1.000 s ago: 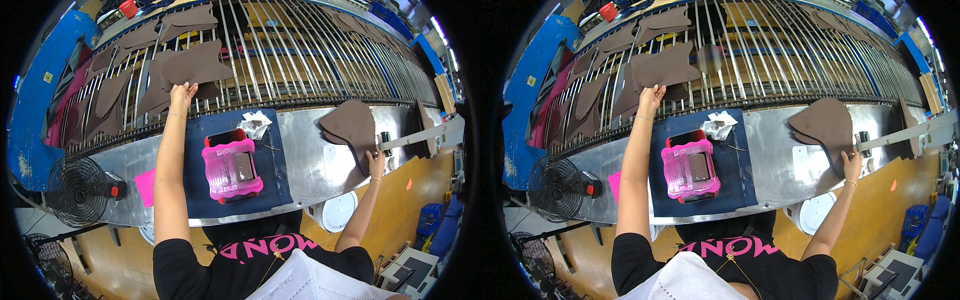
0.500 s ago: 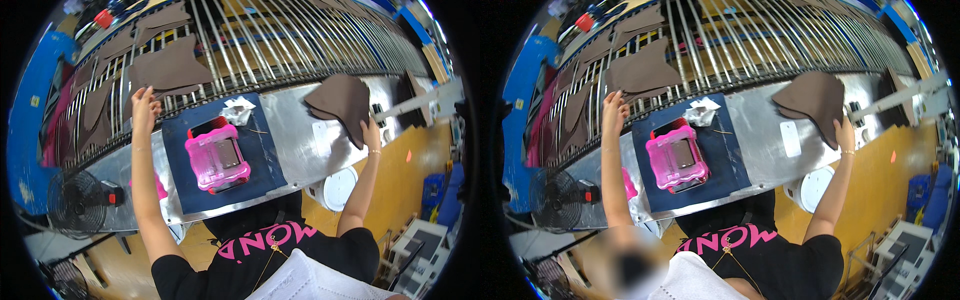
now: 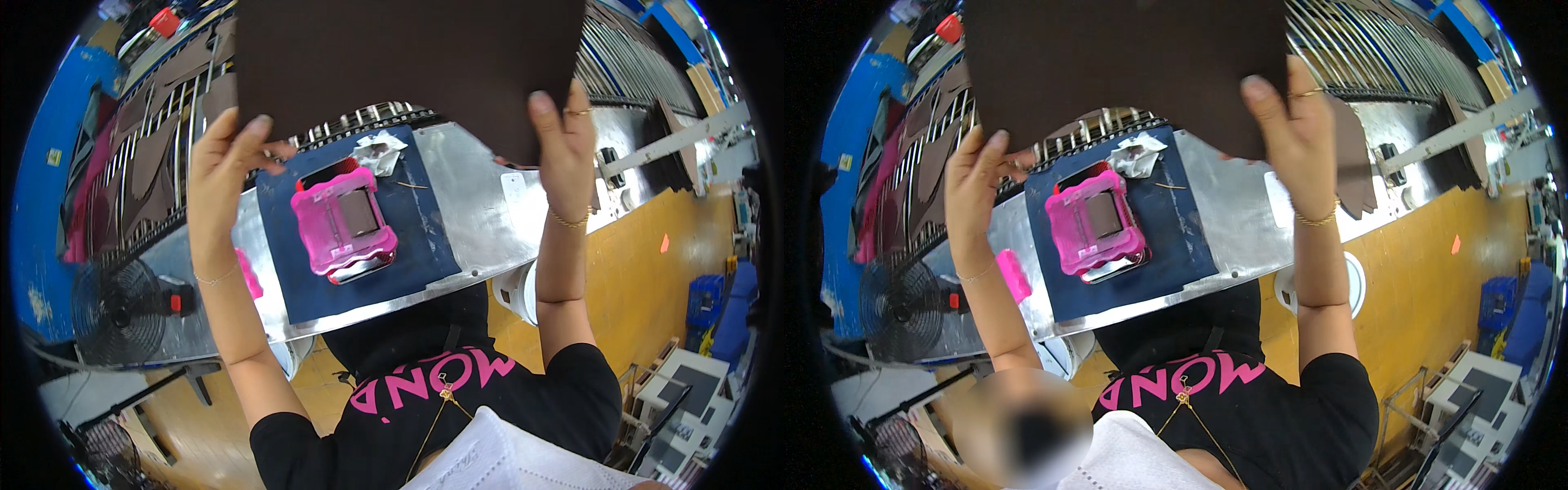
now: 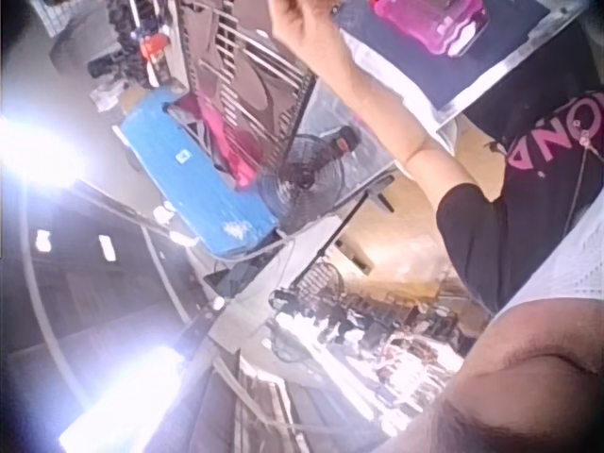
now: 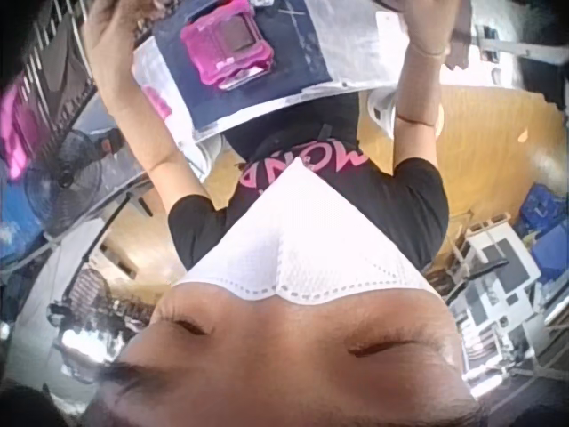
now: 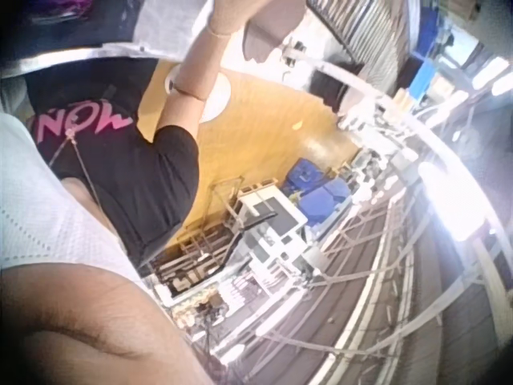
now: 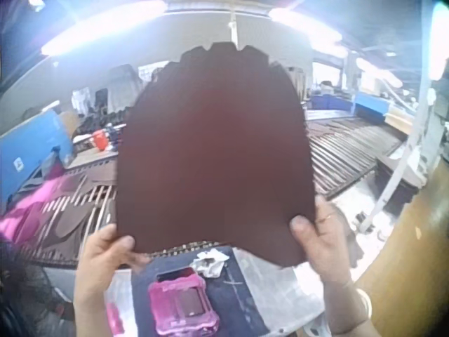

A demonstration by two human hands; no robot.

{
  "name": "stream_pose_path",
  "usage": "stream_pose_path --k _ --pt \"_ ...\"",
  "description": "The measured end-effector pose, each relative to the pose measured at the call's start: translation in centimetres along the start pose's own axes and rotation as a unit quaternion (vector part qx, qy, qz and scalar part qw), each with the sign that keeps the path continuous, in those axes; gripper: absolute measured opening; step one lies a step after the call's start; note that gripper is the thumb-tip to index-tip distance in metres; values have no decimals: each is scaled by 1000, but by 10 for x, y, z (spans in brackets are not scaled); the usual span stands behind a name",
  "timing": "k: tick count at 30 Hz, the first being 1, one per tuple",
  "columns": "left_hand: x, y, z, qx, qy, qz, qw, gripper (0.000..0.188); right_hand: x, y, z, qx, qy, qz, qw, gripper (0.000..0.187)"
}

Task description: The person repeatedly picks up brown fabric pieces from a stack and places them onto a moving conveyor belt. The person handles the pieces one at a time, spacing them along the belt as it moves. A pink handheld device and a white container are visible on the work surface.

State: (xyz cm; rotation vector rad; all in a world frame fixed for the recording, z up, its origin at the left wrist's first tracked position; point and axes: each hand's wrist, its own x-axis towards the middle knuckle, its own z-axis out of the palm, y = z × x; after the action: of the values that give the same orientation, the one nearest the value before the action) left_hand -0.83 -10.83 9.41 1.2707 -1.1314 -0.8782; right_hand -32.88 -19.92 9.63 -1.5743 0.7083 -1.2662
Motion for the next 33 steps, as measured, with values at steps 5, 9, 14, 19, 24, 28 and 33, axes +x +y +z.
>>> stream_pose_path --k 5,9,14,19,24,28,33 --pt "-54 32 -61 157 206 116 959 19 0 43 72 -49 -159 -71 984 35" --pt "-90 37 -93 209 269 127 932 20 -14 51 106 -130 -202 -42 970 23" --pt "-118 23 -111 242 295 102 919 22 -20 56 115 -202 -229 -92 948 15" --pt "-122 -12 -94 170 244 -12 955 19 -28 71 78 -264 -204 -175 926 13" --pt "-96 -32 -54 180 75 -102 975 10 -53 97 19 -315 -173 -97 928 15" --pt "-71 -30 -17 255 2 -8 967 8 -83 113 -23 -302 -83 -95 945 13" --pt "-39 -29 25 326 -129 99 931 10 -96 99 -91 -239 28 26 970 7"
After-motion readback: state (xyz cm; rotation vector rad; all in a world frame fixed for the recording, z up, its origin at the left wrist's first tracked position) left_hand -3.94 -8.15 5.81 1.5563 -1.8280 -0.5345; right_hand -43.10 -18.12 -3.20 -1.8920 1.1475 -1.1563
